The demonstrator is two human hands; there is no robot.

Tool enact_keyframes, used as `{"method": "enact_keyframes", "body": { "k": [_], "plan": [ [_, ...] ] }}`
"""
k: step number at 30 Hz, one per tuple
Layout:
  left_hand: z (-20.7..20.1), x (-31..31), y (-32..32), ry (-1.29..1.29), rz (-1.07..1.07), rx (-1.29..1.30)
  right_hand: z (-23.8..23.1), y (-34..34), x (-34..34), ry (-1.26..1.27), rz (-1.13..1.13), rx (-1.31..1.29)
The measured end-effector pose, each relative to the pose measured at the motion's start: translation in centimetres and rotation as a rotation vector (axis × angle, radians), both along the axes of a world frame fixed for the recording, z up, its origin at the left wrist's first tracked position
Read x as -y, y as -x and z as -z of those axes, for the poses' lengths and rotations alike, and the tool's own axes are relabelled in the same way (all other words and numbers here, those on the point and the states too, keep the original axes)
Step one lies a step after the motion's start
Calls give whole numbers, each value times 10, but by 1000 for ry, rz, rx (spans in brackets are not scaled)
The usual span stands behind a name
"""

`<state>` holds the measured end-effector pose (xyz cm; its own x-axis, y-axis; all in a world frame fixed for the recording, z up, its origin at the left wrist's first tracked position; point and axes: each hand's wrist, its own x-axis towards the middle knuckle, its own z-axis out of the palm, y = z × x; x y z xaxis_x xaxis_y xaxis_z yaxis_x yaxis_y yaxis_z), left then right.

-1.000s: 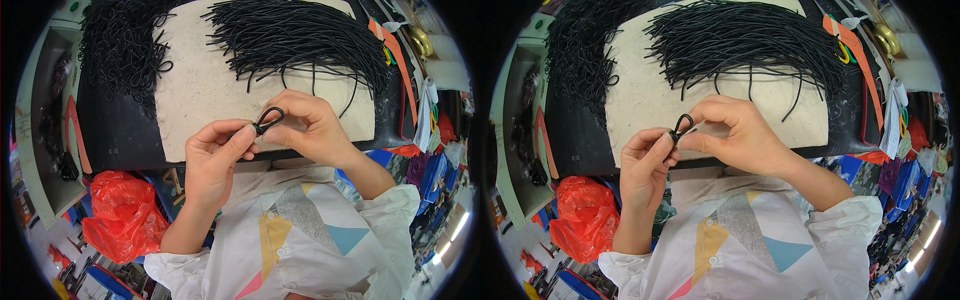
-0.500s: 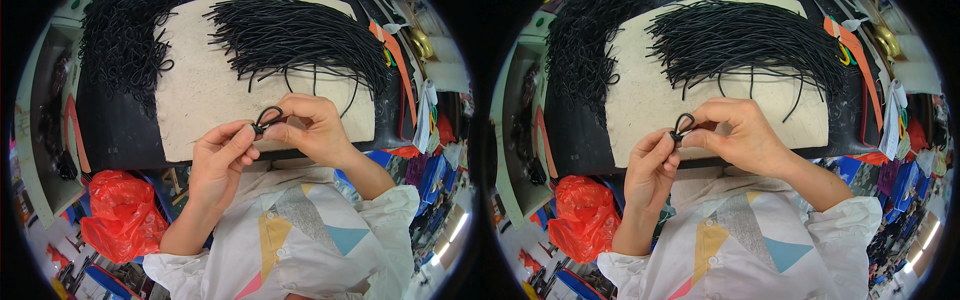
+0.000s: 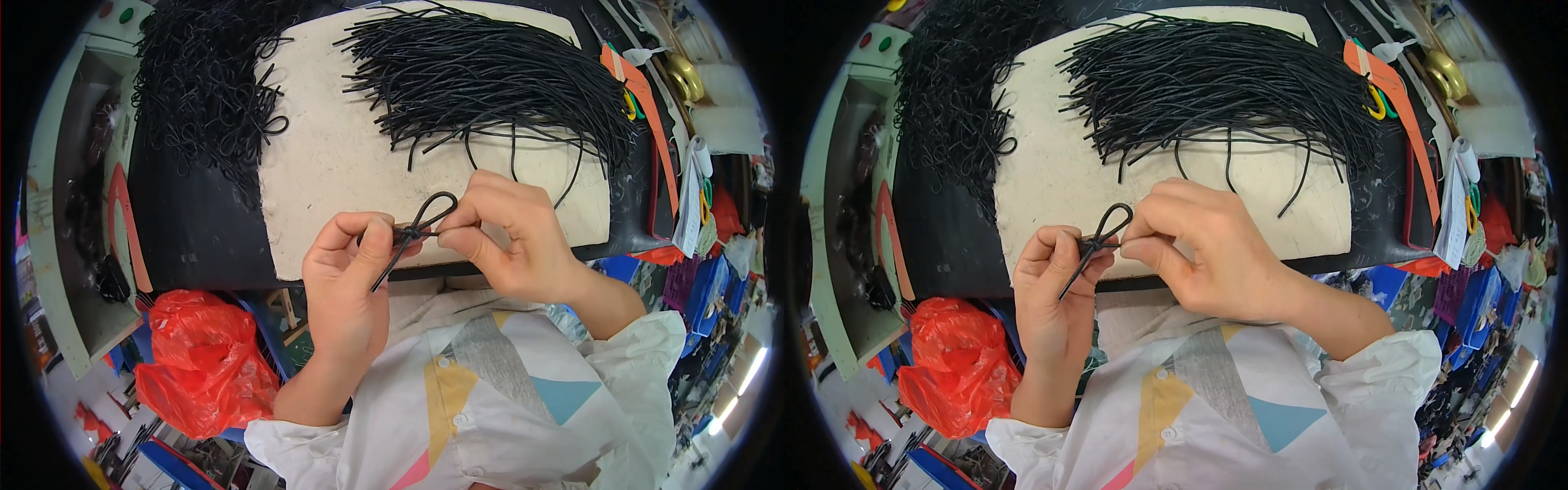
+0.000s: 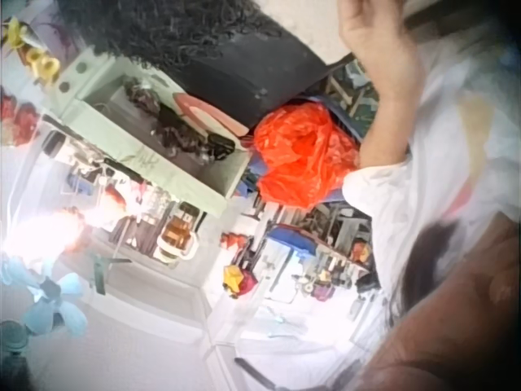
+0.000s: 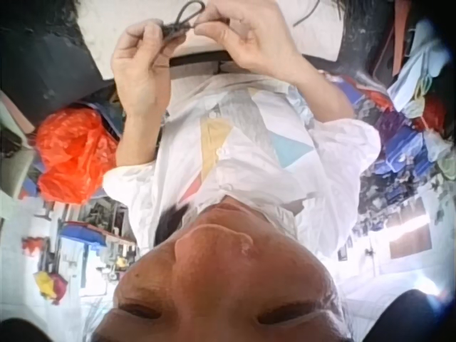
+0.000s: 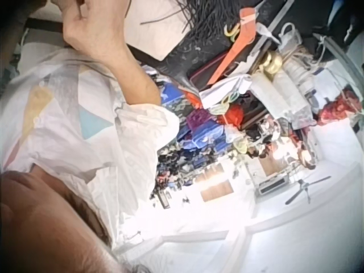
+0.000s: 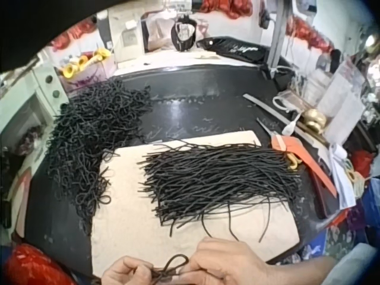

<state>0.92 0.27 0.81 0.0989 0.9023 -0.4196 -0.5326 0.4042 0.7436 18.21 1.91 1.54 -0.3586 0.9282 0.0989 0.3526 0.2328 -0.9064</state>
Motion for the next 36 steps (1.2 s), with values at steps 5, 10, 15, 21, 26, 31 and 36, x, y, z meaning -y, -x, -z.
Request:
{"method": "enact_keyframes", "body": {
  "k": [5, 10, 15, 21, 26, 31, 36],
  "plan": [
    [0, -4, 7, -44, 35, -115, 14, -6, -2, -7, 36, -124],
    [-7, -9, 10, 12, 199, -70, 1, -5, -5, 179, 28, -198],
    [-8, -10, 11, -77, 247, -229, -6, 0, -2, 636, 92, -519],
    [-11, -5, 7, -112, 207, -298, -5, 6, 4, 485, 61, -391],
    [-7, -2, 6, -95, 156, -279, -2, 14, 8, 537, 155, -490],
    [-7, -7, 10, 49, 175, -140, -3, 6, 2, 626, 116, -497],
    [-4, -7, 12, 28, 272, -179, -3, -4, -3, 658, 85, -410]
  ]
}}
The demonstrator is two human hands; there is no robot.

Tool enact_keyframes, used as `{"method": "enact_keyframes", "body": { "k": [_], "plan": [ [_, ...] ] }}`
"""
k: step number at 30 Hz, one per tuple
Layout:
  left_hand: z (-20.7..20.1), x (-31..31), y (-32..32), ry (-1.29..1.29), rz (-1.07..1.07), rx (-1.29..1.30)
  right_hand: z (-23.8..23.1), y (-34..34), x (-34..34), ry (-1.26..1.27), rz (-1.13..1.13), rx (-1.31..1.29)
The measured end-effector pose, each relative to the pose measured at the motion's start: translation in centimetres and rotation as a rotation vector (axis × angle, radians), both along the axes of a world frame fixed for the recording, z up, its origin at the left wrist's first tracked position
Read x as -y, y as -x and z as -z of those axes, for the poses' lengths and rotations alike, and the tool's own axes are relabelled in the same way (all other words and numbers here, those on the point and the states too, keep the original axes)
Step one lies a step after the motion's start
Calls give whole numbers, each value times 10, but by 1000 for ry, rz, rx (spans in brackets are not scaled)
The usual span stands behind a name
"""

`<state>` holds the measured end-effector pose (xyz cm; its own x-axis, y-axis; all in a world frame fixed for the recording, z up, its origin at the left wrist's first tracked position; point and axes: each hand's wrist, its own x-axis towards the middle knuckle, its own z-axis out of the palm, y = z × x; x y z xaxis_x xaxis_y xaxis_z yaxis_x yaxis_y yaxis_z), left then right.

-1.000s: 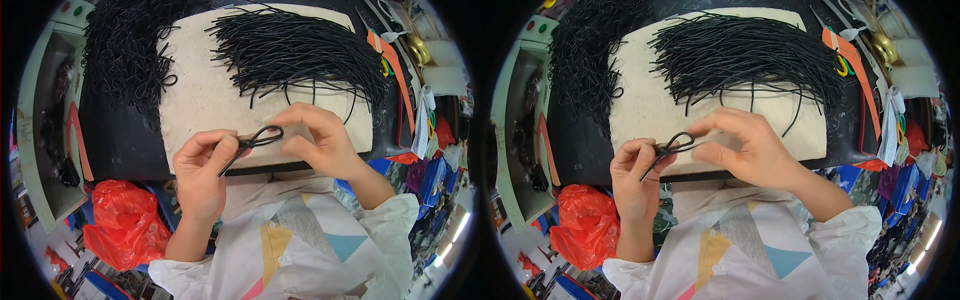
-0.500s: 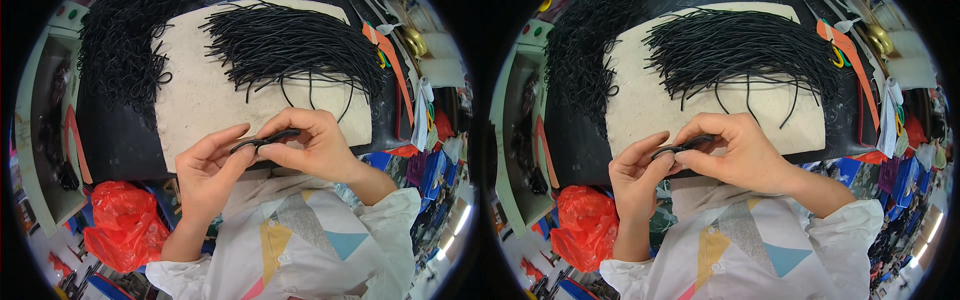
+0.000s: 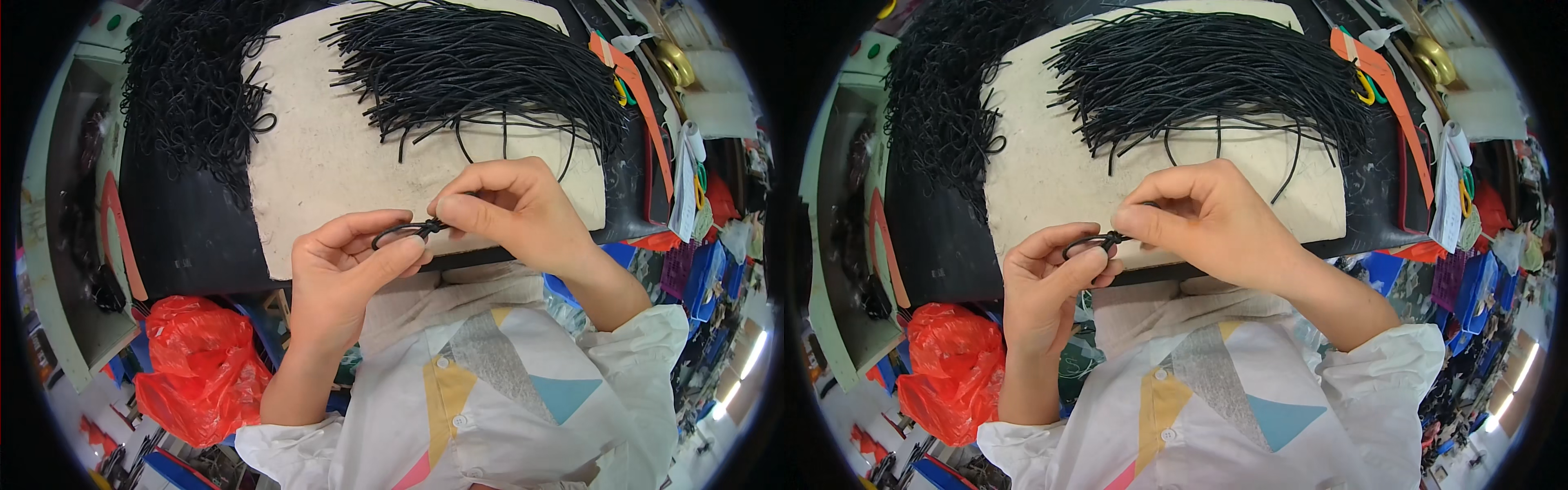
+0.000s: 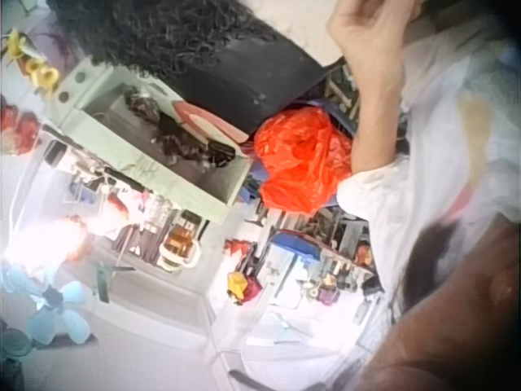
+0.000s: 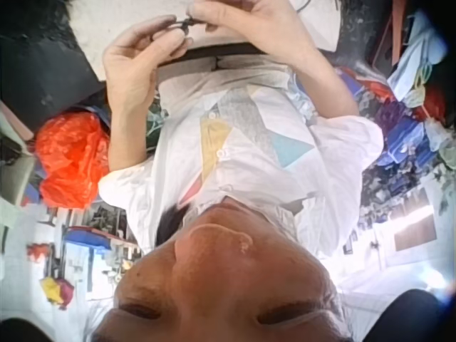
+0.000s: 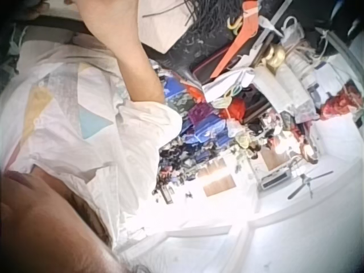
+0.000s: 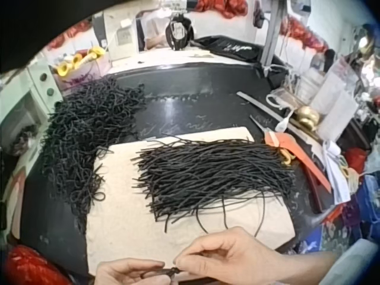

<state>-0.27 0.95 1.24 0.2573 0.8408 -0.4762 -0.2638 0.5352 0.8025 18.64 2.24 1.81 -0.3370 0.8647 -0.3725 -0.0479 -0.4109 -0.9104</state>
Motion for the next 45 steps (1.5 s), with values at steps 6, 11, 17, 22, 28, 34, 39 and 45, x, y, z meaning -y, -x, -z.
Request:
{"method": "enact_keyframes", "body": {
  "k": [6, 11, 17, 22, 28, 34, 39, 45],
  "plan": [
    [-1, -4, 3, 38, 27, -63, 2, -1, 3, 128, 68, -66],
    [-5, -10, 5, 221, 128, 55, 7, 1, 6, -65, 14, 47],
    [-5, -13, 6, 125, 354, 55, 6, 4, 10, 37, -127, -104],
    [-1, -10, 13, 53, 480, 158, 7, 5, 15, 392, -220, -437],
    [-16, -51, 41, -553, 55, -602, 7, -31, -30, -881, 65, 777],
    [-14, -83, 54, -1197, -228, -1412, 26, -68, -49, -1196, 105, 1266],
    [-17, -54, -12, -1549, 28, -1129, 2, -37, -43, -1388, 79, 1178],
    [-7, -46, -17, -1397, 121, -1128, -11, -16, -25, -1320, 19, 826]
  ]
}}
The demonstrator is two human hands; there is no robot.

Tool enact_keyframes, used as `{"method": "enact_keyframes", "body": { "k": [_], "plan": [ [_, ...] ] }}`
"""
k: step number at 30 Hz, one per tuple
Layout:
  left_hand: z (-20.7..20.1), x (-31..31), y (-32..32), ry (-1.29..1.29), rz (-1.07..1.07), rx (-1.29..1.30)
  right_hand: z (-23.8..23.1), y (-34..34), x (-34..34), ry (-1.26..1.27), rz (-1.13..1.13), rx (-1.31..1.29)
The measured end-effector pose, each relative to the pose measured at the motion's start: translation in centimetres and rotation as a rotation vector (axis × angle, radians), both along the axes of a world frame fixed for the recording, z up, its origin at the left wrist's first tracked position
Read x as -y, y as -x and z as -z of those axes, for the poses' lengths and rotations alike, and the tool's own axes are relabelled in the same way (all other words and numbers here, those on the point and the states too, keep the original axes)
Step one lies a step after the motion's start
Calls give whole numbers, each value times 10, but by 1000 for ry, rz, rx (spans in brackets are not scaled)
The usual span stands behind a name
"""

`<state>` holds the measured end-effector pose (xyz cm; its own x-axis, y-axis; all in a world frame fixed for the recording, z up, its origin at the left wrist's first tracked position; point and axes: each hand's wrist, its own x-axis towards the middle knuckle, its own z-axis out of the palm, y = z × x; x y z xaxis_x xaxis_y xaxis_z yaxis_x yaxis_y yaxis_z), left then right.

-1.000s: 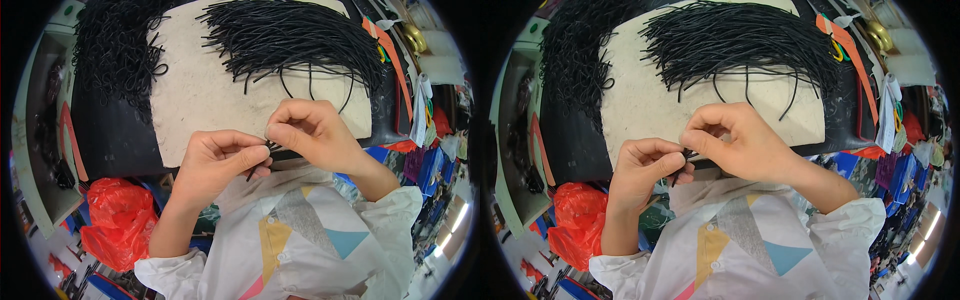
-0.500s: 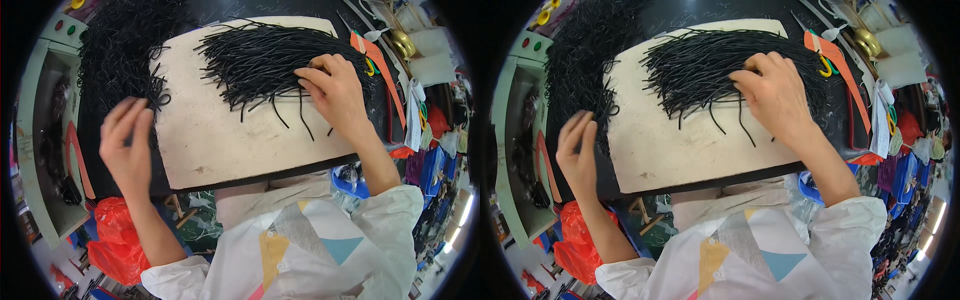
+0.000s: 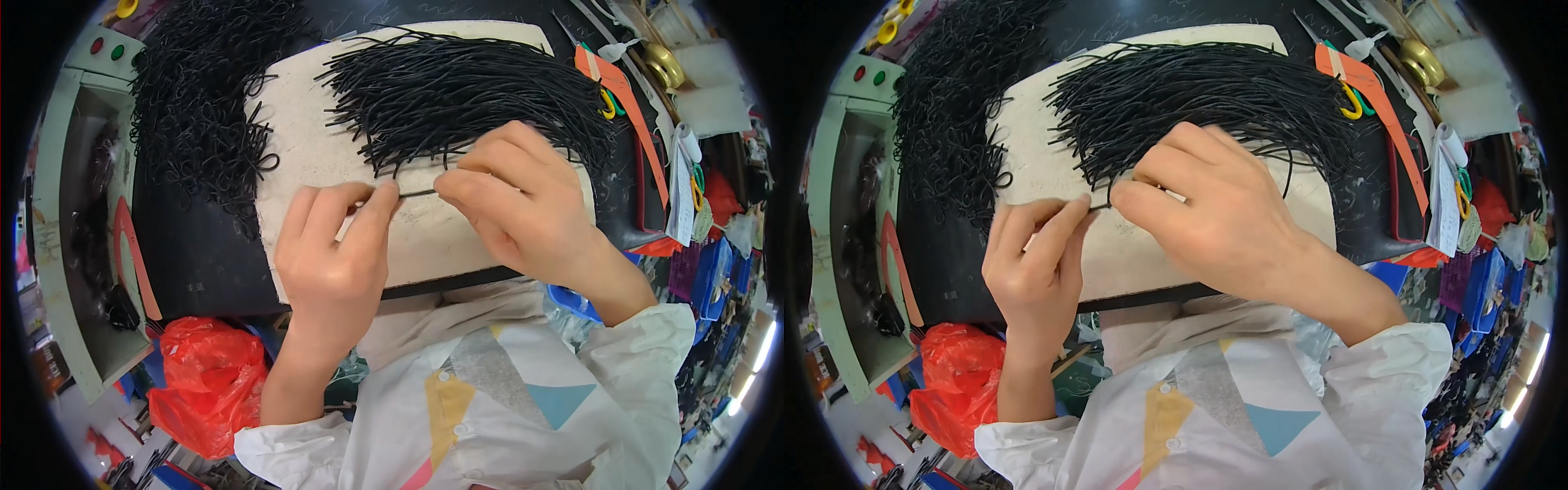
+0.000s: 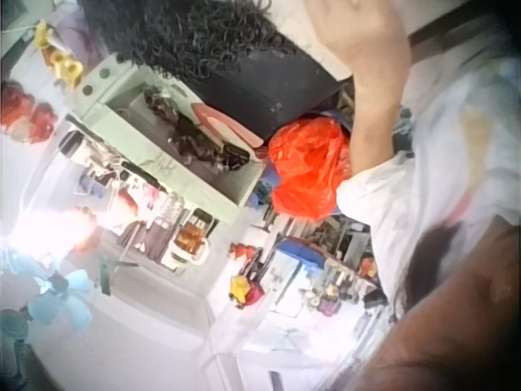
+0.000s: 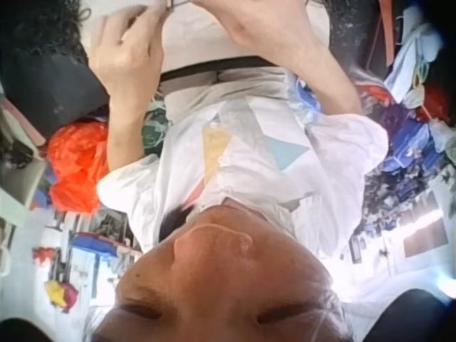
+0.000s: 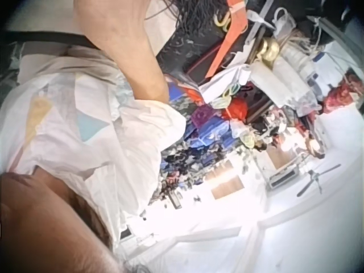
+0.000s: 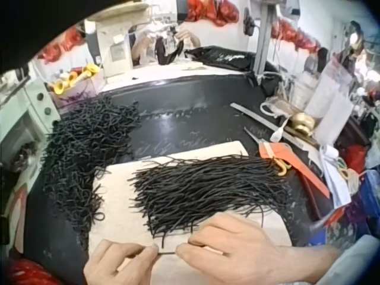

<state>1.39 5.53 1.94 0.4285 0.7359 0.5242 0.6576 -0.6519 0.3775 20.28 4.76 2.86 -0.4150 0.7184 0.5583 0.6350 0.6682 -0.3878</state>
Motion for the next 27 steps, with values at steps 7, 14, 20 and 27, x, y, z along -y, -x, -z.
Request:
{"method": "enact_keyframes", "body": {
  "k": [7, 14, 20, 27],
  "plan": [
    [7, 23, 14, 1253, 144, 1340, 13, 0, 16, 460, 60, -441],
    [15, 36, -9, 1295, 51, 1697, 27, 27, 33, 597, 21, -748],
    [9, 37, -5, 1367, 57, 1459, 21, 22, 35, 597, -46, -702],
    [7, 40, 2, 1101, 36, 1099, 15, 16, 33, 684, -32, -629]
  ]
}}
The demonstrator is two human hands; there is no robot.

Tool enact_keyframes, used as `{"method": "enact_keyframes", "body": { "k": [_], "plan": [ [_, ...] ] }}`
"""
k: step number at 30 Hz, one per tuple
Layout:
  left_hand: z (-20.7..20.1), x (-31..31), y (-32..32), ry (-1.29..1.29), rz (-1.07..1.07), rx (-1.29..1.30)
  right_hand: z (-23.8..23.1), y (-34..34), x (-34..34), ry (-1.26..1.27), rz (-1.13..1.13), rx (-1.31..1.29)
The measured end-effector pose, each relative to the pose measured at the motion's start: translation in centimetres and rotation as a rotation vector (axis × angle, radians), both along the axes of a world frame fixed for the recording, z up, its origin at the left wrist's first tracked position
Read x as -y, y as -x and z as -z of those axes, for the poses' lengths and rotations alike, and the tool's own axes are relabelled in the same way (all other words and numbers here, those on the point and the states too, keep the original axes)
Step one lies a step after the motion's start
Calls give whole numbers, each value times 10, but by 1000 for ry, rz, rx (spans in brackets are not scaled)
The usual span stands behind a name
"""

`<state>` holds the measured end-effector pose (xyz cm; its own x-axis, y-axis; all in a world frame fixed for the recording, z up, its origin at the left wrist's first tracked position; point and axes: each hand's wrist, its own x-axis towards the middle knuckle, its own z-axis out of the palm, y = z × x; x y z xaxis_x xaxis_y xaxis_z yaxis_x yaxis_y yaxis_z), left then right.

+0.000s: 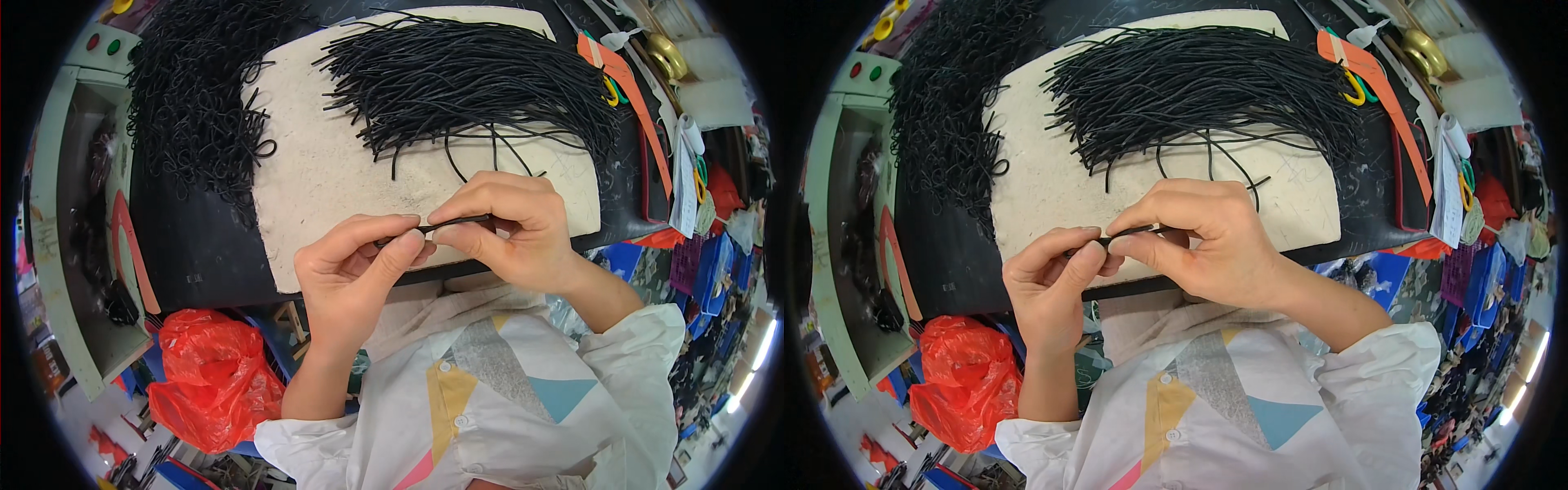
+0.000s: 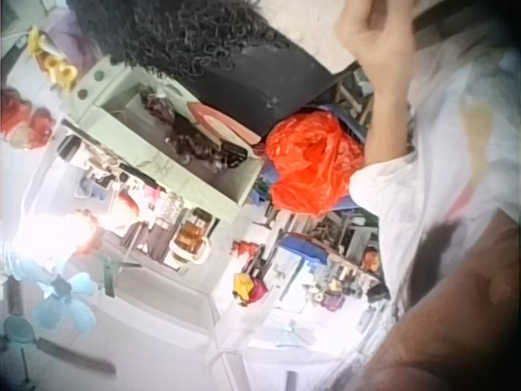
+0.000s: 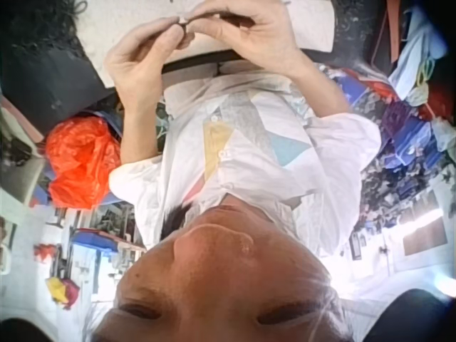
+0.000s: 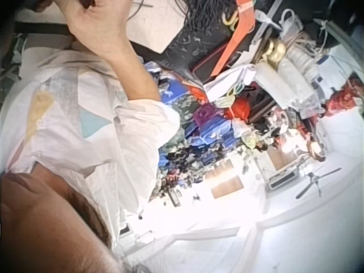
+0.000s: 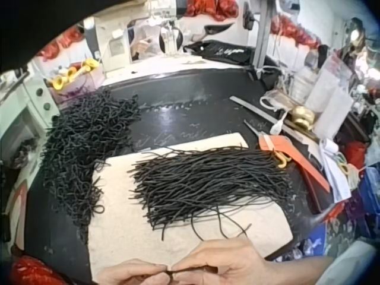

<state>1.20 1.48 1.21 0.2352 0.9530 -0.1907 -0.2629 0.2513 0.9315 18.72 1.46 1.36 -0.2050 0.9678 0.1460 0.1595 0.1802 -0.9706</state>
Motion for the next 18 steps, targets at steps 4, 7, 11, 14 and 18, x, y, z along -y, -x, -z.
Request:
{"method": "enact_keyframes", "body": {
  "k": [4, 7, 11, 14, 18],
  "plan": [
    [-7, -2, -1, 111, -84, 13, -4, -9, -5, -133, -5, 223],
    [-6, -4, 3, 217, -121, 183, -2, -16, -11, -413, -21, 486],
    [-2, -5, 0, 249, -221, 354, -12, -21, -19, -570, 5, 661],
    [4, -6, -10, 217, -282, 377, -24, -16, -18, 88, -13, 31],
    [7, -1, -24, 1, -263, 173, -23, -5, -21, 501, -34, -561]
  ]
}}
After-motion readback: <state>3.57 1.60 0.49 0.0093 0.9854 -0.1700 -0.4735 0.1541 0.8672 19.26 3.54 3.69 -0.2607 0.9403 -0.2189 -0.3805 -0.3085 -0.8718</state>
